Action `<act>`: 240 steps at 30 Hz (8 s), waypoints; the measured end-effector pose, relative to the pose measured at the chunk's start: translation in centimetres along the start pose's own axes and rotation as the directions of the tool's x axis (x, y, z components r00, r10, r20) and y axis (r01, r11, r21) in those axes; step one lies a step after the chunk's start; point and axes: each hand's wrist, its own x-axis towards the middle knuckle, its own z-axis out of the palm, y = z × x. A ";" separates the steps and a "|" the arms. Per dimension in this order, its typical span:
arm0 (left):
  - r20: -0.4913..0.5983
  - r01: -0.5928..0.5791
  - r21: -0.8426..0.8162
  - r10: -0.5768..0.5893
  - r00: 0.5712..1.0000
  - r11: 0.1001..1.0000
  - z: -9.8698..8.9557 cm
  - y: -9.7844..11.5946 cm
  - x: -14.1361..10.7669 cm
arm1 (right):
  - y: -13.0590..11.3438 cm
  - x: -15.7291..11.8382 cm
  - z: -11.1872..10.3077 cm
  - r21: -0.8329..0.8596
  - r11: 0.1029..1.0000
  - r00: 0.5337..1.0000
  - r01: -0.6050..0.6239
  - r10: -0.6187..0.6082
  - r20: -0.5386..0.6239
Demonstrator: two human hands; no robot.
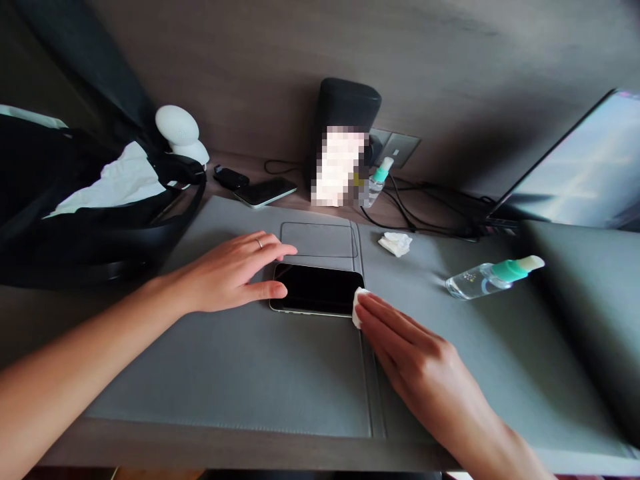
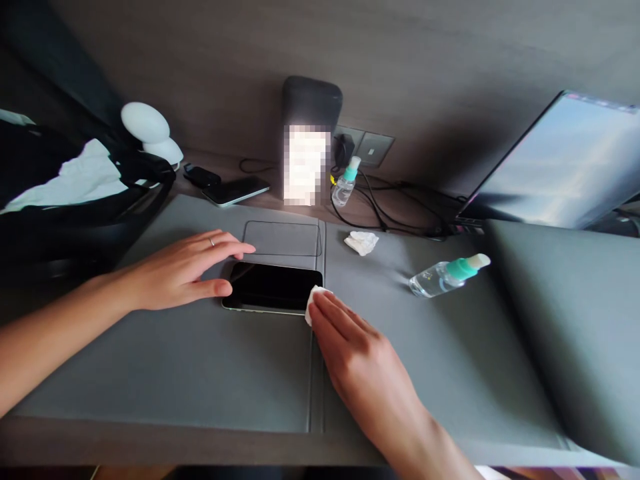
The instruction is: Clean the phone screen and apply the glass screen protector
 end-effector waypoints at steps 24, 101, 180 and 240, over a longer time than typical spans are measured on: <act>0.069 0.074 0.013 -0.075 0.995 0.997 -0.2 0.9 0.3 | 0.2 3.2 -0.1 0.010 0.998 0.989 -0.067 0.065 0.131; 0.090 0.089 -0.074 -0.082 0.993 0.993 -0.2 0.4 0.2 | 2.8 4.5 -1.3 0.004 0.949 0.922 0.315 -0.307 0.236; -0.297 0.385 0.126 -0.336 0.894 0.914 0.3 -0.3 1.0 | 7.2 8.0 3.9 0.883 0.371 0.837 -0.287 0.545 0.042; -0.194 0.107 -0.791 -0.413 0.890 0.602 1.1 4.5 0.9 | 0.1 8.4 2.3 0.143 0.955 0.881 0.261 -0.175 -0.439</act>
